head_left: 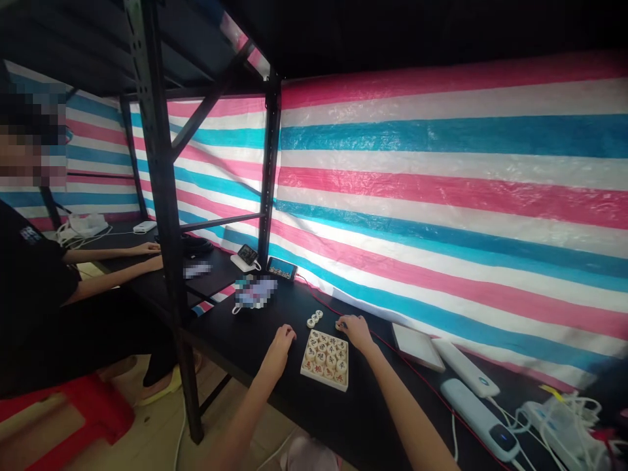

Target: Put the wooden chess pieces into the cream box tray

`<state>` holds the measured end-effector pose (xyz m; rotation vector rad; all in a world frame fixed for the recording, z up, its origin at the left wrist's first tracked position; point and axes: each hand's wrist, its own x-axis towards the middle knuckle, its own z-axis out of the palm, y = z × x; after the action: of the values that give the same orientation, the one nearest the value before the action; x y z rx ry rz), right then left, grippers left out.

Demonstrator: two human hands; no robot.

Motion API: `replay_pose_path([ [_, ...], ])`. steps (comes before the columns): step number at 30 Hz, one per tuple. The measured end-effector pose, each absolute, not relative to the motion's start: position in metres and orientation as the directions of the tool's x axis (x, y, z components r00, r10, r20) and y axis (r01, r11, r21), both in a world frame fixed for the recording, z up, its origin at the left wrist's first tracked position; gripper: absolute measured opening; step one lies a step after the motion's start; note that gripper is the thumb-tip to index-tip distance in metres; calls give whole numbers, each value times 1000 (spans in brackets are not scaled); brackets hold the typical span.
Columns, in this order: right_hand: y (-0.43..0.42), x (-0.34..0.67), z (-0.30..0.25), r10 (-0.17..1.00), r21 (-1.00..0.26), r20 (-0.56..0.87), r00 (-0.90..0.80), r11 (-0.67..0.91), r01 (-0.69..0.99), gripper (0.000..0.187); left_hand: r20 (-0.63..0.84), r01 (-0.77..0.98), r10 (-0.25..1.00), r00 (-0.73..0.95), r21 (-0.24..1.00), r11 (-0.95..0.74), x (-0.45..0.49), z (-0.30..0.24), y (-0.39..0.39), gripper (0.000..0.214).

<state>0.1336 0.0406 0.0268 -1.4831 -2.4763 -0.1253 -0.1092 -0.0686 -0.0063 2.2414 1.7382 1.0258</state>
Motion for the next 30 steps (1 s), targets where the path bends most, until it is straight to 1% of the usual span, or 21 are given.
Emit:
replay_pose_path([
  [3, 27, 170, 16, 872, -172, 267, -411, 463, 870, 17, 440, 816, 888, 133, 459, -350, -109, -8, -66, 39],
  [6, 5, 202, 5, 869, -260, 312, -383, 466, 846, 20, 447, 830, 882, 150, 427, -358, -108, -11, -65, 42],
  [10, -37, 224, 2, 876, -305, 370, -310, 429, 850, 21, 445, 843, 886, 131, 420, -336, -107, -13, -65, 44],
  [14, -79, 209, 24, 883, -340, 417, -214, 370, 864, 22, 432, 853, 892, 134, 408, -326, -106, -13, -65, 35],
  [16, -93, 187, 37, 866, -341, 429, -256, 418, 842, 22, 438, 846, 888, 139, 414, -336, -105, -13, -64, 33],
  [18, -102, 160, 47, 823, -300, 419, -384, 525, 797, 21, 446, 843, 886, 126, 422, -332, -104, -14, -64, 32],
  [20, -106, 134, 50, 800, -269, 399, -448, 570, 777, 19, 450, 849, 887, 104, 424, -315, -103, -16, -63, 32],
  [25, -104, 91, 39, 841, -279, 335, -426, 520, 807, 16, 413, 869, 904, 107, 402, -287, -103, -17, -62, 30],
  [30, -100, 75, 27, 820, -342, 333, -465, 565, 751, 14, 404, 881, 908, 112, 382, -279, -103, -16, -62, 29],
])
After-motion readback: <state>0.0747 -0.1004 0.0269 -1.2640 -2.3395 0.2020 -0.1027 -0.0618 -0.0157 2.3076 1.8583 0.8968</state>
